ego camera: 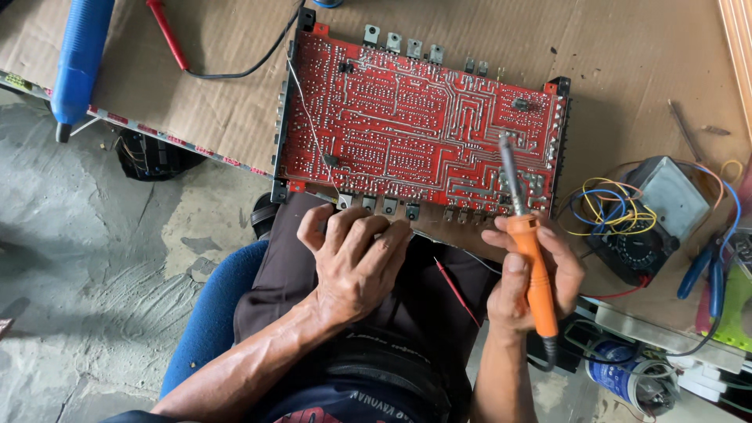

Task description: The person solders a red circuit board using a soldering iron and solder wire. They hold the board steady with one hand while applying heat and solder to various points on the board with the other.

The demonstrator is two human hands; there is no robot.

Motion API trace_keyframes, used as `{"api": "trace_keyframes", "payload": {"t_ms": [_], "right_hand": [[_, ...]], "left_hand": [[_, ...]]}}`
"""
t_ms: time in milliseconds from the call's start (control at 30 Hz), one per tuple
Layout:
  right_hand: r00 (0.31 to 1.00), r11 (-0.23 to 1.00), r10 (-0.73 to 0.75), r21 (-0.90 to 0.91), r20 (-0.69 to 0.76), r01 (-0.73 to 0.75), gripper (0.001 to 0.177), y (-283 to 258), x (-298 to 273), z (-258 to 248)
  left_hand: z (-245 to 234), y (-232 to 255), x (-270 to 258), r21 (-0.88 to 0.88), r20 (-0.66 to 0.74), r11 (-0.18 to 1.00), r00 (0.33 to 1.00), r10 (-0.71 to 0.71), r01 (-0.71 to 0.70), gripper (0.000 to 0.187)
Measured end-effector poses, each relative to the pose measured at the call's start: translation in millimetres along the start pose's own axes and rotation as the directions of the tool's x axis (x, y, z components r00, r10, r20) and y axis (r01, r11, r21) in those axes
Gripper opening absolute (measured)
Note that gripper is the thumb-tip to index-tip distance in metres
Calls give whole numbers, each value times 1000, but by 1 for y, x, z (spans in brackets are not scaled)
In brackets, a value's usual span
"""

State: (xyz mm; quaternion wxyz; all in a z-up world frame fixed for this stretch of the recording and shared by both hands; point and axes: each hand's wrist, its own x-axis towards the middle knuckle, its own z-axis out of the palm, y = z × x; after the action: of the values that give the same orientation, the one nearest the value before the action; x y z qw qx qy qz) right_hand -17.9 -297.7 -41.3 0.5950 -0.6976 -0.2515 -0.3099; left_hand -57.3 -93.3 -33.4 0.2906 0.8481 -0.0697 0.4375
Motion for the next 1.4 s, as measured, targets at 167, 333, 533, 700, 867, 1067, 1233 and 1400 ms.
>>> {"api": "trace_keyframes", "payload": {"t_ms": [167, 333, 533, 700, 867, 1067, 1233, 1400], "right_hand": [[1000, 1000, 13, -19, 3, -13, 31, 10, -12, -4], [1000, 998, -9, -62, 22, 10, 31, -1, -10, 6], [994, 975, -101, -193, 35, 106, 28, 13, 0, 2], [963, 898, -241, -349, 120, 269, 23, 18, 15, -3], [970, 921, -226, -306, 87, 242, 21, 26, 12, -3], [988, 968, -152, -205, -27, 143, 28, 35, -5, -13], [993, 989, -81, -131, -86, 70, 33, 10, -18, -21], [991, 971, 88, -215, -96, -107, 18, -35, -29, -17]], "left_hand": [[-5, -3, 5, -30, 1, 1000, 1000, 7, -7, 10], [-4, -4, 5, -13, 11, 1000, 1000, 18, -18, 11], [-2, -4, 2, 15, 22, 999, 999, -28, 28, 10], [5, -11, -3, -3, -39, 999, 999, -36, 36, 7], [9, -15, -6, -21, -47, 999, 998, -41, 40, 5], [11, -13, -12, -44, -37, 995, 995, -94, 92, 6], [10, -5, 8, -106, -59, 987, 990, -129, 122, 9], [11, -1, 19, -126, 94, 972, 977, -189, 200, 4]]}}
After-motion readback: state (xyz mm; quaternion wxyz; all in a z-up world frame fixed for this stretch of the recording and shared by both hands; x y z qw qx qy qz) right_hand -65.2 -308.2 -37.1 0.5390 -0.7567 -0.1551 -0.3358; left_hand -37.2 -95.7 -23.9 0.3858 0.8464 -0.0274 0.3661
